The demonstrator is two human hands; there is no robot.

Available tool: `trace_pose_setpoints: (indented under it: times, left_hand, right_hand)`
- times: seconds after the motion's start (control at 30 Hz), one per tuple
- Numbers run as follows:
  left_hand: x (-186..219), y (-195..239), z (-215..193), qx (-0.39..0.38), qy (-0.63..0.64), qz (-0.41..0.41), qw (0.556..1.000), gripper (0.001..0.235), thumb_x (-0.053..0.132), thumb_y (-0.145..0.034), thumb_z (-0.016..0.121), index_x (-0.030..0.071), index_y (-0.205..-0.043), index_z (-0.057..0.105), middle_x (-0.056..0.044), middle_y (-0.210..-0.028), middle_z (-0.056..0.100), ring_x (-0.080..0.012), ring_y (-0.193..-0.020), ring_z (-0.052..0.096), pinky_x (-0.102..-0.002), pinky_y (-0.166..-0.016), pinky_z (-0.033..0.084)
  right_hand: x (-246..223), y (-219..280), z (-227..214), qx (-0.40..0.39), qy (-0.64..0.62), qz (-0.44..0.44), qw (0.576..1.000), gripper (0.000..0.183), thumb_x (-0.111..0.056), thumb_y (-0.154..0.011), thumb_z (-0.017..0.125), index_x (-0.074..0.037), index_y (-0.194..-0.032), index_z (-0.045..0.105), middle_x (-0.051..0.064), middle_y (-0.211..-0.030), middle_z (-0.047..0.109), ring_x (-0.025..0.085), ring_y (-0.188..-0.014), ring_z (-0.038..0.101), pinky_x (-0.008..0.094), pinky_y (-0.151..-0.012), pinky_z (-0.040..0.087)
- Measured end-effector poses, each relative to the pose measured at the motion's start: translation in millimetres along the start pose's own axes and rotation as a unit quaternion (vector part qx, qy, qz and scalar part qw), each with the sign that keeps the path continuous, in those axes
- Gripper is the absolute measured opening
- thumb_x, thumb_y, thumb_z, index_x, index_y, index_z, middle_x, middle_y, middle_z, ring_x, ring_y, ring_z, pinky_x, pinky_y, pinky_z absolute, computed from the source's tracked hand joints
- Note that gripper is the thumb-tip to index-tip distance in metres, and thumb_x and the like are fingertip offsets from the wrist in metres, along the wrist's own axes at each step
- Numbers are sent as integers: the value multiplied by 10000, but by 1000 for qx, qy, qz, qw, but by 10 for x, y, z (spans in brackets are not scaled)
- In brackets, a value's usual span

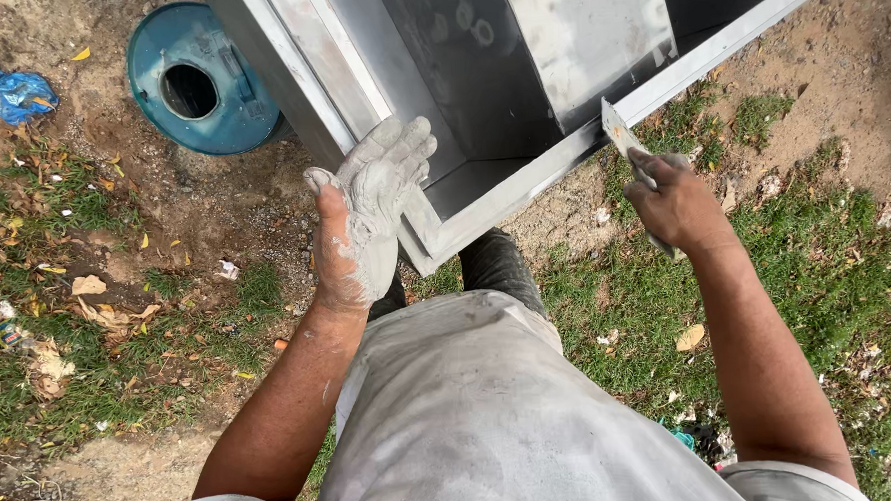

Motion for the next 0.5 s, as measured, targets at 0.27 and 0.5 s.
trace_pose_setpoints:
  times: [0.27,0.5]
  left_hand:
    - [86,231,-410,50,60,23,997,1007,714,-997,514,-63,-1600,294,-299,-1638,380,-407,-1557,370,-523,-1359,206]
    - [95,131,-278,25,37,25,999,1027,725,-989,535,-73,-1598,316,-308,-1632,394,-412,-1553,386,-526,-1361,227]
  right_hand:
    - [-569,1139,325,-54,-217,-212,952,662,-178,-842,675,-139,-1488,536,106,-1612,425,351,-1428,470,488,-1174,373]
    - [-687,779,179,186,24,-264,946,657,-90,-760,701,-145,-1410,613,71,-1569,502,356,-1380,548,476,-1116,495]
Point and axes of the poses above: each hand's wrist, its own y-axis away from the middle knuckle, its own z-axis out of the palm, x = y × z, the point moved 10 cm from there along -y, towards the middle knuckle
